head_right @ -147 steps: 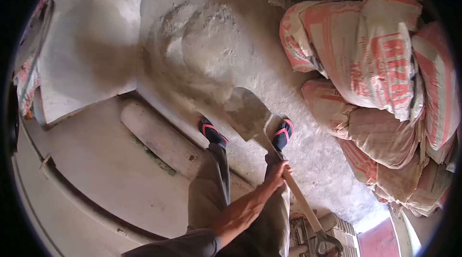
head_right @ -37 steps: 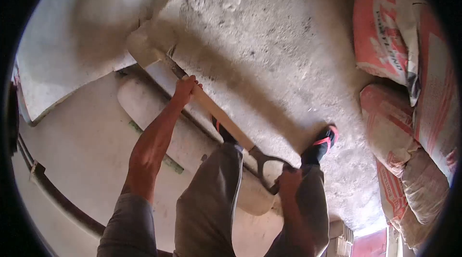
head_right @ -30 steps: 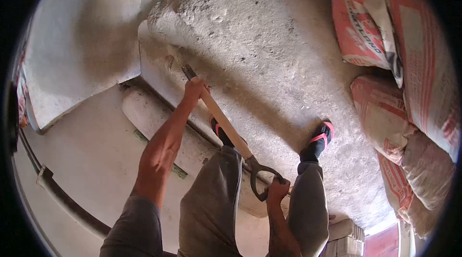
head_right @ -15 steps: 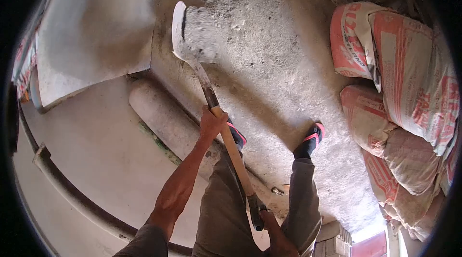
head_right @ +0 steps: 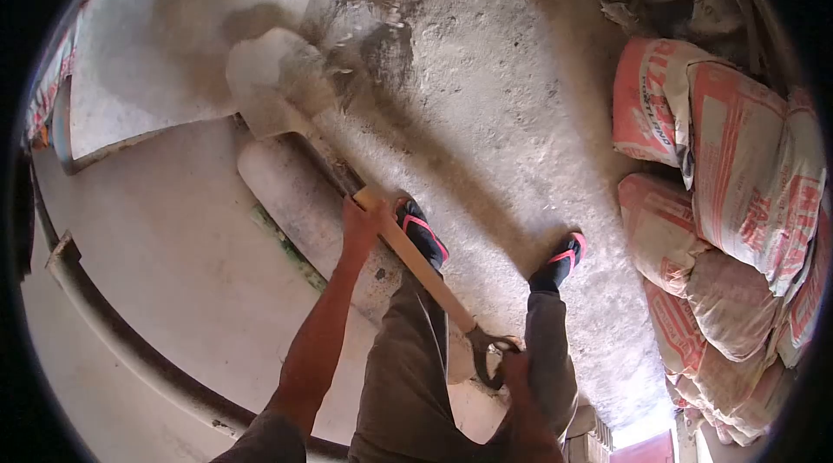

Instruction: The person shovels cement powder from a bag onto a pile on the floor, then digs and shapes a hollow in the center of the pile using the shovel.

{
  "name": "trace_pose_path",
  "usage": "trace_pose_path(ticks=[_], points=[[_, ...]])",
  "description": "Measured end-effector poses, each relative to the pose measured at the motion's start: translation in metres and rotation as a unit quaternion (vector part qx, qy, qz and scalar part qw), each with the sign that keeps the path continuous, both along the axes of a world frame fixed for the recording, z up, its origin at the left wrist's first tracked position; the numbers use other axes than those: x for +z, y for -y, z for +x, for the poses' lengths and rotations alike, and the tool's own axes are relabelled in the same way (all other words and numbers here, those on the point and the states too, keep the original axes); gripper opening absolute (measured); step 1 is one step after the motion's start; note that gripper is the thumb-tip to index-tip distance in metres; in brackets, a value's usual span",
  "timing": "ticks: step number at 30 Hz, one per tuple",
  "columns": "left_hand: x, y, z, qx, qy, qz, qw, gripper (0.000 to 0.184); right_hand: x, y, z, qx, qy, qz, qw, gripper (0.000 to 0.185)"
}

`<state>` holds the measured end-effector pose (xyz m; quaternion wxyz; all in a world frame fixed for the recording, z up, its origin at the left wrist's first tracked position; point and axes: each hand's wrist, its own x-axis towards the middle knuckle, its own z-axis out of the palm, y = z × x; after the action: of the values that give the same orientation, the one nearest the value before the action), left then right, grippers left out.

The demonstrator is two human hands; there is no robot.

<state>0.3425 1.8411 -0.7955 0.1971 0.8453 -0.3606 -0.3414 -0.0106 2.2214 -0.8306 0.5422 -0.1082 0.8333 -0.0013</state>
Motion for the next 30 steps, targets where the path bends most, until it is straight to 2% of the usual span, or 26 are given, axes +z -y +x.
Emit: trace_pose_path(ticks=[2, 5, 6, 7, 8, 10, 12, 15, 18, 19, 20, 22, 24, 25, 27, 28, 30], points=[[-0.014, 0.002, 0.015, 0.106, -0.188, 0.004, 0.976, 0.042, 0.03, 0.114, -0.015, -0.068, 0.044, 0.102, 0.992, 0.017], [-0.032, 0.015, 0.022, 0.189, -0.208, 0.095, 0.955, 0.028, -0.018, 0.146, -0.079, -0.007, 0.022, 0.066, 0.998, 0.02], [-0.043, 0.014, 0.022, 0.213, -0.263, 0.082, 0.937, 0.026, -0.033, 0.161, -0.091, 0.013, 0.015, 0.053, 0.998, 0.021], [-0.06, 0.01, 0.021, 0.236, -0.316, 0.067, 0.916, 0.024, 0.017, 0.23, -0.079, 0.122, -0.042, -0.082, 0.988, 0.022], [-0.073, 0.007, 0.019, 0.257, -0.369, 0.051, 0.892, 0.021, -0.005, 0.237, -0.101, 0.025, -0.015, 0.005, 1.0, 0.024], [-0.093, 0.004, -0.002, 0.311, -0.397, 0.032, 0.863, 0.02, 0.004, 0.277, -0.118, 0.007, -0.004, 0.015, 1.0, 0.026], [-0.119, -0.004, -0.026, 0.355, -0.422, 0.026, 0.834, 0.018, 0.002, 0.297, -0.144, 0.036, -0.011, 0.016, 0.999, 0.025], [-0.147, -0.021, -0.059, 0.309, -0.444, 0.026, 0.841, 0.019, -0.004, 0.317, -0.184, 0.099, -0.01, 0.036, 0.994, 0.022], [-0.174, -0.017, -0.091, 0.316, -0.411, 0.121, 0.847, 0.019, -0.019, 0.307, -0.207, 0.053, -0.075, 0.006, 0.996, 0.021], [-0.191, -0.017, -0.098, 0.183, -0.337, 0.065, 0.921, 0.02, -0.025, 0.296, -0.215, 0.041, -0.081, -0.018, 0.996, 0.021], [-0.224, -0.032, -0.099, 0.043, -0.255, 0.01, 0.966, 0.021, -0.026, 0.281, -0.221, 0.028, -0.088, -0.039, 0.995, 0.021], [-0.241, -0.028, -0.113, -0.009, -0.253, 0.013, 0.967, 0.025, -0.026, 0.248, -0.219, -0.019, -0.104, -0.021, 0.994, 0.02], [-0.204, 0.021, -0.14, 0.171, -0.401, 0.121, 0.892, 0.031, -0.025, 0.218, -0.213, -0.073, -0.096, -0.014, 0.993, 0.02], [-0.185, 0.032, -0.148, 0.149, -0.349, 0.134, 0.916, 0.032, -0.02, 0.208, -0.203, -0.091, -0.103, -0.031, 0.99, 0.019], [-0.149, 0.046, -0.162, 0.095, -0.244, 0.152, 0.953, 0.034, -0.012, 0.189, -0.197, -0.109, -0.078, 0.041, 0.99, 0.018], [-0.138, 0.037, -0.166, 0.097, -0.247, 0.089, 0.96, 0.04, -0.017, 0.162, -0.204, -0.099, -0.034, 0.05, 0.993, 0.018], [-0.143, 0.016, -0.161, 0.034, -0.242, 0.084, 0.966, 0.045, 0.014, 0.15, -0.188, -0.14, -0.073, 0.067, 0.985, 0.018]])
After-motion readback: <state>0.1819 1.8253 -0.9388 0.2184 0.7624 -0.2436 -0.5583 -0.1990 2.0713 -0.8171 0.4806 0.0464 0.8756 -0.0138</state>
